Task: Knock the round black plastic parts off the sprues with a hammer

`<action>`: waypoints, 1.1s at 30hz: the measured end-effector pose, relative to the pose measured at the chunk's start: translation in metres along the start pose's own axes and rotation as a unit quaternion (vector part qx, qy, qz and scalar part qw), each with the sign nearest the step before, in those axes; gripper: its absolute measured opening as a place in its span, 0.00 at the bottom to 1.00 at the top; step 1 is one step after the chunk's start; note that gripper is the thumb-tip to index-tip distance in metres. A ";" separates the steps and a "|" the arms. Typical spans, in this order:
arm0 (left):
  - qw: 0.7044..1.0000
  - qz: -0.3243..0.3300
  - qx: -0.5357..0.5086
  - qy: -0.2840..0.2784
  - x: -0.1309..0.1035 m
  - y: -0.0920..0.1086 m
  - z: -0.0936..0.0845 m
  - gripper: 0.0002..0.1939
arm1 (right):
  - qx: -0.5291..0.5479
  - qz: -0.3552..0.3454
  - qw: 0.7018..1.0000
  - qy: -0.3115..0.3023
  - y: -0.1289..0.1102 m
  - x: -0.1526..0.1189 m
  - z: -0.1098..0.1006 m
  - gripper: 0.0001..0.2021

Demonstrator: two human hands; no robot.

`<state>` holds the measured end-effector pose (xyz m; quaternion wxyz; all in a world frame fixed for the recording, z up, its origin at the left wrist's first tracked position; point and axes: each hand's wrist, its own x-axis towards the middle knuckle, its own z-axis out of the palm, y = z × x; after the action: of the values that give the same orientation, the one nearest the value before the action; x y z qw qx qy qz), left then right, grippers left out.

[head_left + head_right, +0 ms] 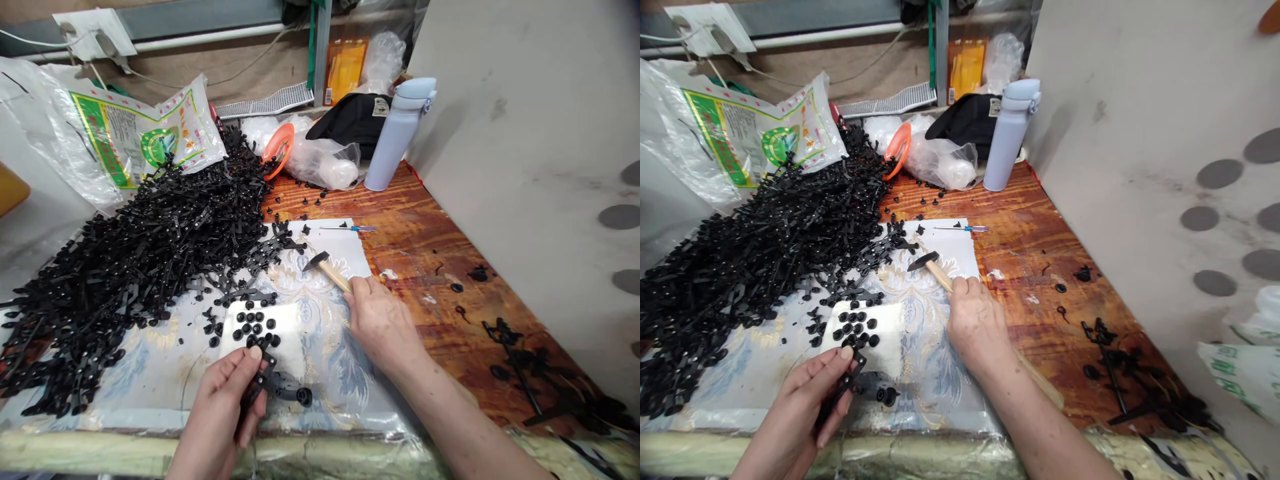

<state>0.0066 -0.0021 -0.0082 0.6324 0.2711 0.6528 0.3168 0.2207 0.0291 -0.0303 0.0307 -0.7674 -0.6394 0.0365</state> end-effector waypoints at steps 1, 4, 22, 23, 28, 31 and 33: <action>1.000 0.000 0.001 -0.004 0.001 0.000 0.000 0.21 | 0.000 0.000 1.000 0.000 0.000 0.000 0.000 0.07; 1.000 0.000 0.007 -0.015 0.003 -0.002 -0.001 0.21 | 0.002 -0.002 1.000 0.001 0.000 -0.001 -0.002 0.06; 0.995 0.031 0.091 -0.001 0.003 -0.002 0.004 0.20 | 0.283 -0.157 0.946 0.032 0.000 -0.034 -0.038 0.10; 0.995 0.038 0.090 -0.004 0.005 -0.004 0.003 0.21 | 0.323 -0.177 0.930 -0.002 -0.003 -0.041 -0.044 0.10; 0.996 0.035 0.083 -0.025 0.009 -0.010 -0.002 0.20 | 0.327 -0.205 0.914 -0.121 -0.008 -0.057 -0.045 0.13; 0.990 0.045 0.126 -0.047 0.010 -0.007 -0.004 0.20 | 0.304 -0.231 0.921 -0.075 -0.005 -0.060 -0.039 0.20; 0.983 0.051 0.167 -0.054 0.010 -0.003 -0.005 0.20 | 0.294 -0.249 0.923 -0.015 -0.003 -0.062 -0.037 0.24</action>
<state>0.0009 0.0028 -0.0166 0.5956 0.4221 0.6470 0.2202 0.2099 -0.0315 0.0081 0.2530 -0.5396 -0.7707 0.2252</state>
